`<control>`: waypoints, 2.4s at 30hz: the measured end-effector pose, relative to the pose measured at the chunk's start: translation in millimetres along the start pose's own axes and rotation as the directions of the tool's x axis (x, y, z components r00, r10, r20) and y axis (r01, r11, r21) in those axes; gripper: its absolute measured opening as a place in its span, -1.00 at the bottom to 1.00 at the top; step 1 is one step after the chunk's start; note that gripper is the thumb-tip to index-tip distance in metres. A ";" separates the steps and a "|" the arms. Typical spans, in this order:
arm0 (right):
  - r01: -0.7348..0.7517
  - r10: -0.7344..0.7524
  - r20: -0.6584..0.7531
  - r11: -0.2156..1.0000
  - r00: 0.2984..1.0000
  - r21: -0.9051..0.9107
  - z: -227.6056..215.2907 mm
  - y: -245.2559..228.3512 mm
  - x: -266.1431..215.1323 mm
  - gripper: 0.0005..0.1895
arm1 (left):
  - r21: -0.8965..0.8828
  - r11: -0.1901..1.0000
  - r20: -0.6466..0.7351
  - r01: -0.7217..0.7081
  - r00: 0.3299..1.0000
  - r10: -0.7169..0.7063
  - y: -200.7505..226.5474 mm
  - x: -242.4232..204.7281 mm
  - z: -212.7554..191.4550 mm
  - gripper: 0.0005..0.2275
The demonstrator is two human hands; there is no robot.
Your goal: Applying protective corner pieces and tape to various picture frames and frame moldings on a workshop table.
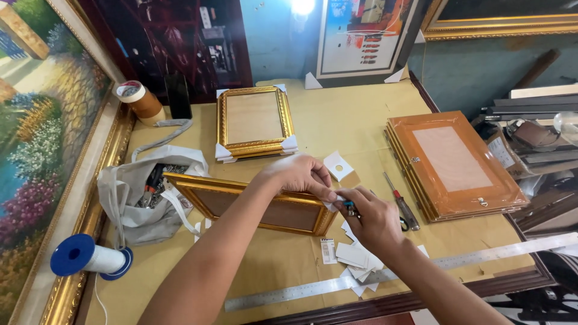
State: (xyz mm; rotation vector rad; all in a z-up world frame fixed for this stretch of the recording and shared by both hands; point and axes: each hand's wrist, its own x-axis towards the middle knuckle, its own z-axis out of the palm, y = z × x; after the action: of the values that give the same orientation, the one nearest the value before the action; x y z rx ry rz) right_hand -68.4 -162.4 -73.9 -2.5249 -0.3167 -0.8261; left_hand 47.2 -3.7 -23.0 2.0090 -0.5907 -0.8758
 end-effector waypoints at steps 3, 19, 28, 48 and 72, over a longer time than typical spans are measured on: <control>-0.085 0.079 0.057 0.989 0.995 0.118 -7.6 -8.7 8.8 -0.85 | 0.043 0.978 -0.082 -0.203 0.975 0.206 2.9 -15.1 7.5 -0.77; -0.209 0.206 0.041 0.935 0.978 0.288 26.2 31.9 -17.2 -0.83 | 0.827 0.520 -0.440 -0.213 0.330 0.835 -38.2 -42.5 70.5 -0.90; -0.605 0.297 0.561 0.081 0.773 0.792 4.4 28.7 -5.1 -0.65 | 0.840 0.518 -0.471 -0.163 0.255 0.844 -36.4 -45.0 80.1 -0.91; 0.236 -0.322 0.120 0.858 0.939 0.456 18.7 33.0 7.3 -0.35 | 0.798 0.595 -0.508 -0.102 0.417 0.753 -37.1 -63.8 102.8 -0.82; 0.557 -0.504 -0.254 0.657 0.826 0.508 48.3 36.7 8.5 -0.60 | 0.798 0.596 -0.525 -0.089 0.385 0.759 -35.0 -64.4 105.9 -0.88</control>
State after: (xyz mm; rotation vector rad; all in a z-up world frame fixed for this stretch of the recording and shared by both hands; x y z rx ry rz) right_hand -24.8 -169.8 -116.3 -1.8222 -1.1406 -0.8823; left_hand -71.9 4.1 -71.5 2.3284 -0.8836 0.8745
